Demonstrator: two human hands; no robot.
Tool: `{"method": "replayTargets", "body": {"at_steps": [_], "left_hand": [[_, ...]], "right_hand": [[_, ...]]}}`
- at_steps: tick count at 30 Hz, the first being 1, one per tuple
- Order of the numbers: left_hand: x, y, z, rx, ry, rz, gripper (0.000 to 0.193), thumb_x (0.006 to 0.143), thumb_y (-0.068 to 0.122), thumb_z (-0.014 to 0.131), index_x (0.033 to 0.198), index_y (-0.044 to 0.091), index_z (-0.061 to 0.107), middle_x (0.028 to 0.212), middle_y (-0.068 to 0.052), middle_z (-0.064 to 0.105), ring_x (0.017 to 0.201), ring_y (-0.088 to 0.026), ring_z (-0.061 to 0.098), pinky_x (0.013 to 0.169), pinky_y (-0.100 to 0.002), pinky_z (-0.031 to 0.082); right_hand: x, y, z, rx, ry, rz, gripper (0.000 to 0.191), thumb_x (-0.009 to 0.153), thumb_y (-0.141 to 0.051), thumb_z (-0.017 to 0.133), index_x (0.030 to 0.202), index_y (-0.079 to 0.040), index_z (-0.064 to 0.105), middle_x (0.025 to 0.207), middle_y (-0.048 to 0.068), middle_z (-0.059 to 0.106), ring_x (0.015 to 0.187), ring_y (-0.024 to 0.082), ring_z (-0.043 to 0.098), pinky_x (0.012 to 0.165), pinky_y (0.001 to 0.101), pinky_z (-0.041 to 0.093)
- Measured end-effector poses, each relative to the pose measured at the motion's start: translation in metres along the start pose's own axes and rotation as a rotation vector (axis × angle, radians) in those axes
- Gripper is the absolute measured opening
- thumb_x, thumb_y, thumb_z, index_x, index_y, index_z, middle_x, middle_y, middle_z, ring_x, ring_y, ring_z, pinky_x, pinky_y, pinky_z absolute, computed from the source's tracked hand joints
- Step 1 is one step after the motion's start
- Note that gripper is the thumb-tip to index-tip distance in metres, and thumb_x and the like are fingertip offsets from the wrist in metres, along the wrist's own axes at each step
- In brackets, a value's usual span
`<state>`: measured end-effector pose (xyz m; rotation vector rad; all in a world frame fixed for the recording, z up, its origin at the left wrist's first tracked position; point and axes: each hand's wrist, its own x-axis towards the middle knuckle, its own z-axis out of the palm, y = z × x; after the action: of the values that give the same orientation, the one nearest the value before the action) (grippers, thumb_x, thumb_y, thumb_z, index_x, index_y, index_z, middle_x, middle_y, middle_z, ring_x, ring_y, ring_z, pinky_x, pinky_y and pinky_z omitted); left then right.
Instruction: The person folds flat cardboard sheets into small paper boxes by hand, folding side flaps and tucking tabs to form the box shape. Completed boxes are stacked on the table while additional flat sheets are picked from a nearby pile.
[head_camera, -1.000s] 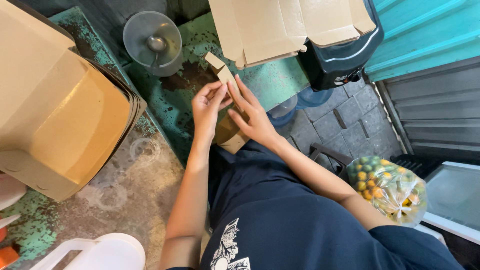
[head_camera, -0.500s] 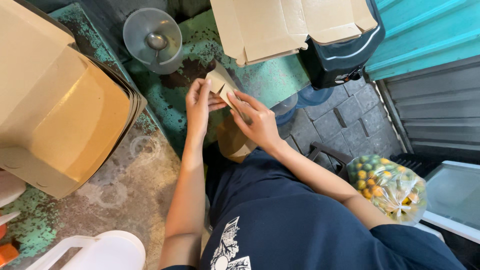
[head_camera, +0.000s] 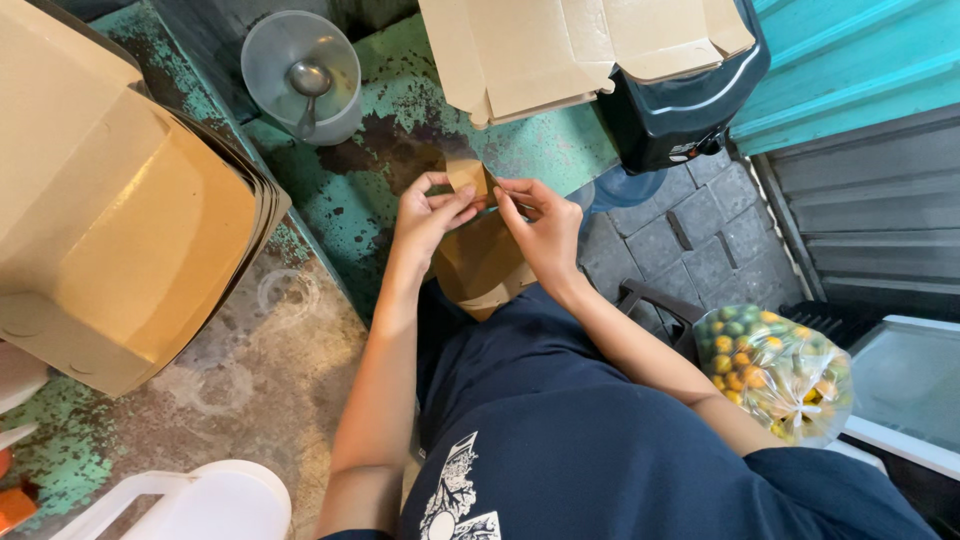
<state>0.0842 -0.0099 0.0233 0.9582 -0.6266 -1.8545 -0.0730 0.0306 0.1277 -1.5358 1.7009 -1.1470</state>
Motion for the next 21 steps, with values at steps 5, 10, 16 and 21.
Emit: {"method": "replayTargets", "body": {"at_steps": [5, 10, 16, 21], "left_hand": [[0.000, -0.010, 0.013, -0.011, 0.055, 0.141, 0.014, 0.094, 0.003, 0.072, 0.087, 0.002, 0.061, 0.097, -0.010, 0.077, 0.091, -0.015, 0.074, 0.082, -0.030, 0.062], [-0.008, -0.010, 0.027, -0.039, 0.100, 0.238, 0.011, 0.093, 0.001, 0.072, 0.085, -0.001, 0.063, 0.095, -0.009, 0.078, 0.090, -0.012, 0.076, 0.081, -0.027, 0.063], [-0.013, -0.010, 0.041, 0.068, 0.121, 0.379, 0.010, 0.093, -0.004, 0.076, 0.087, -0.005, 0.067, 0.091, -0.009, 0.076, 0.085, -0.009, 0.072, 0.077, -0.021, 0.055], [-0.014, -0.008, 0.040, 0.117, 0.138, 0.385, 0.009, 0.092, -0.005, 0.074, 0.086, -0.005, 0.067, 0.092, -0.009, 0.077, 0.089, -0.009, 0.074, 0.078, -0.020, 0.056]], "right_hand": [[0.002, -0.002, 0.001, 0.014, 0.010, -0.022, 0.015, 0.095, -0.006, 0.073, 0.109, 0.001, 0.075, 0.098, 0.010, 0.080, 0.093, 0.014, 0.078, 0.080, 0.0279, 0.064], [0.007, -0.002, 0.001, 0.100, 0.001, -0.059, 0.013, 0.098, -0.003, 0.071, 0.110, 0.002, 0.073, 0.109, 0.011, 0.079, 0.099, 0.016, 0.076, 0.088, 0.0307, 0.065], [0.012, 0.000, -0.004, 0.119, -0.066, -0.105, 0.014, 0.099, 0.000, 0.067, 0.112, 0.004, 0.071, 0.123, 0.012, 0.072, 0.113, 0.017, 0.071, 0.096, 0.0344, 0.059], [0.017, -0.001, -0.006, 0.138, -0.123, -0.077, 0.012, 0.100, 0.000, 0.066, 0.111, 0.004, 0.071, 0.123, 0.011, 0.072, 0.113, 0.017, 0.071, 0.097, 0.0347, 0.058]]}}
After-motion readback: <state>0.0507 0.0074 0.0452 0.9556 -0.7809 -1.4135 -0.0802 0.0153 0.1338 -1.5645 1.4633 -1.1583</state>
